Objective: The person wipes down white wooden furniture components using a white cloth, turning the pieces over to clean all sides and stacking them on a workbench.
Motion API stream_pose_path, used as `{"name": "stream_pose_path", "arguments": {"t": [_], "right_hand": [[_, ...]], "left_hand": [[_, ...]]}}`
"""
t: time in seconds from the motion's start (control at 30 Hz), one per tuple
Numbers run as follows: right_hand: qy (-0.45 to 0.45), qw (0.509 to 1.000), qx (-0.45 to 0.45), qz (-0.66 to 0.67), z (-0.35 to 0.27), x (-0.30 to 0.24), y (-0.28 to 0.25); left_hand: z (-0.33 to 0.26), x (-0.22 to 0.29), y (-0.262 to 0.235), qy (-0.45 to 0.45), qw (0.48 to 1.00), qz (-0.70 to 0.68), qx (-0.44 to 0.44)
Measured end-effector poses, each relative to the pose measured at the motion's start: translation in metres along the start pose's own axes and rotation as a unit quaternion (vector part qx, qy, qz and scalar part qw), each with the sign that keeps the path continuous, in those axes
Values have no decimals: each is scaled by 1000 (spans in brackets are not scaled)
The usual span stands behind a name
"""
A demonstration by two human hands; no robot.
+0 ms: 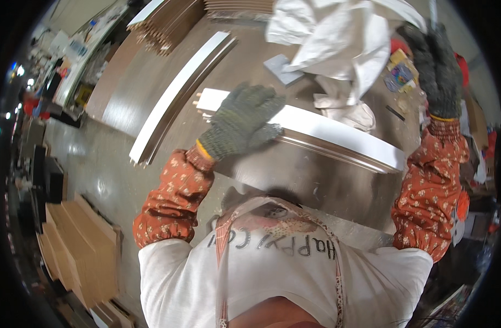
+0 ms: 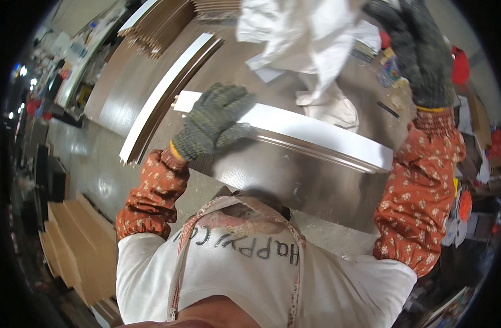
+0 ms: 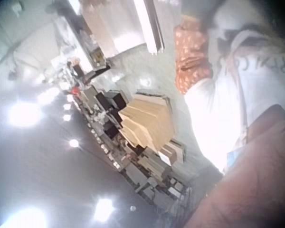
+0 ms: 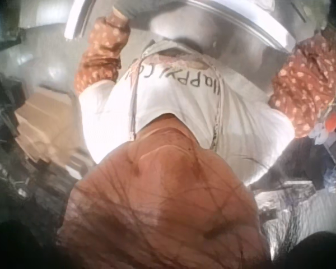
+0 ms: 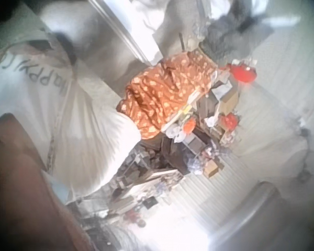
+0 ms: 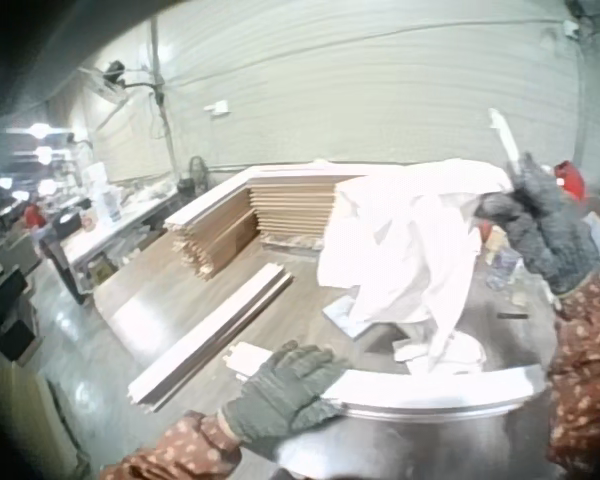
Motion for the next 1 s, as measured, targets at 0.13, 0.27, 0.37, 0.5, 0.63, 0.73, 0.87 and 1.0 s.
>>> {"name": "stream_pose_path", "arguments": {"t": [0.13,0.27,0.37,0.5,0.63,0.73,0.87,1.0], "right_hand": [[213,911,207,286,16,-74,67],[127,890,125,419,33,-119,103],[66,944,137,294,13,-110,87],[89,874,60,473,-42,-62,70],[167,963,164,135,-89,-54,124],[121,972,140,-142,-96,-48,147],[160,963,185,112,-85,-41,183],[84,969,191,-135,-81,-32,230]], "left_hand": [[14,-13,-35,-163,881,-327,299],[61,-43,-2,-73,948,-237,201],[103,-30,44,-89,980,-148,98],[66,-57,29,-152,978,-98,105],[10,-90,-4,-180,978,-36,96],[10,-70,-25,75,980,0,185],[-5,-21,-35,129,966,-79,207],[-14,19,31,-227,739,-521,362]]}}
Point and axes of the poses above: each hand's wrist, its own z-axis towards the middle knuckle, its own y-axis out of the palm, x = y × z, the point moved 3 cm from there along z, towards the middle knuckle, and after that the axes turned 10 degrees about y, right-handed, at the moved point
